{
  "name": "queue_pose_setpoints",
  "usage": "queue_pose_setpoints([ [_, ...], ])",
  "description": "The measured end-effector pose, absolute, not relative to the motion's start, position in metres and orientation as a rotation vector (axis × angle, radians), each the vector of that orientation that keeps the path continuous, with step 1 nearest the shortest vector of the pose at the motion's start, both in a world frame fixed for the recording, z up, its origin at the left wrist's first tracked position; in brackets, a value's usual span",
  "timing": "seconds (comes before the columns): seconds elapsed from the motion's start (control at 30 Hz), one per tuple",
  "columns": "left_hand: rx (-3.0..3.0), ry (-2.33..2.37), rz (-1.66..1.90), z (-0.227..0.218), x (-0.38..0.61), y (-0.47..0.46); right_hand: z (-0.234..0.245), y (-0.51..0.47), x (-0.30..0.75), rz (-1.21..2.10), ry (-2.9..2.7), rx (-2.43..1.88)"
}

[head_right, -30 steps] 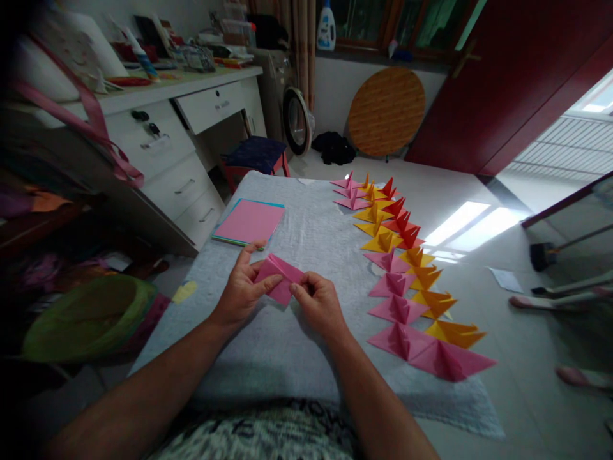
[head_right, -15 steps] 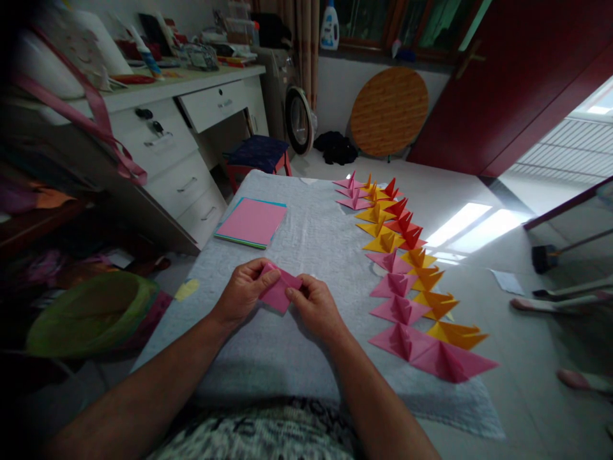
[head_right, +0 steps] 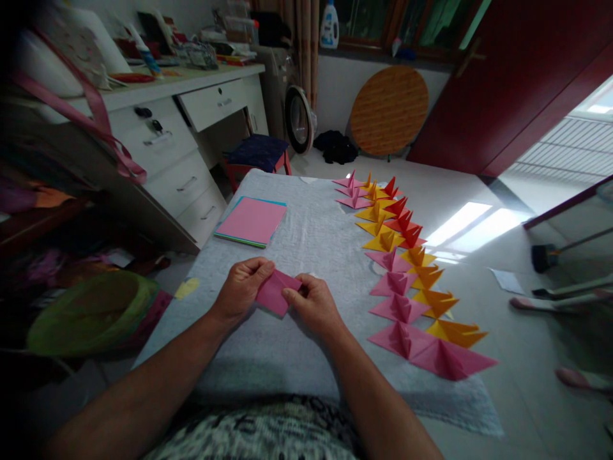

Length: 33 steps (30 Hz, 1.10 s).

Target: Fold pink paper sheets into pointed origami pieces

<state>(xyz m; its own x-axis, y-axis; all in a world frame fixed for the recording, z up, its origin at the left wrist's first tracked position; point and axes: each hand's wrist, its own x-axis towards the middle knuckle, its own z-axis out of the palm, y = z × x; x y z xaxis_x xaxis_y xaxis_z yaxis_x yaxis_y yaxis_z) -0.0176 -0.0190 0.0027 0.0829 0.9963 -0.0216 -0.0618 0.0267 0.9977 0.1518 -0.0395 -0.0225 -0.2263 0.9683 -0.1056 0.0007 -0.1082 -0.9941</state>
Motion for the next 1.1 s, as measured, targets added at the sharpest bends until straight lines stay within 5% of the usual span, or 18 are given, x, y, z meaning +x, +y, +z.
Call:
queue_pose_setpoints([
  [0.27,1.111,0.965,0.881,-0.002,-0.019,-0.019,-0.021,-0.039,0.154,1.410,-1.186,-1.095],
  [1.1,1.502,1.065,0.837,-0.006,-0.016,-0.024,-0.021,-0.037,0.159,1.201,-1.305,-1.094],
])
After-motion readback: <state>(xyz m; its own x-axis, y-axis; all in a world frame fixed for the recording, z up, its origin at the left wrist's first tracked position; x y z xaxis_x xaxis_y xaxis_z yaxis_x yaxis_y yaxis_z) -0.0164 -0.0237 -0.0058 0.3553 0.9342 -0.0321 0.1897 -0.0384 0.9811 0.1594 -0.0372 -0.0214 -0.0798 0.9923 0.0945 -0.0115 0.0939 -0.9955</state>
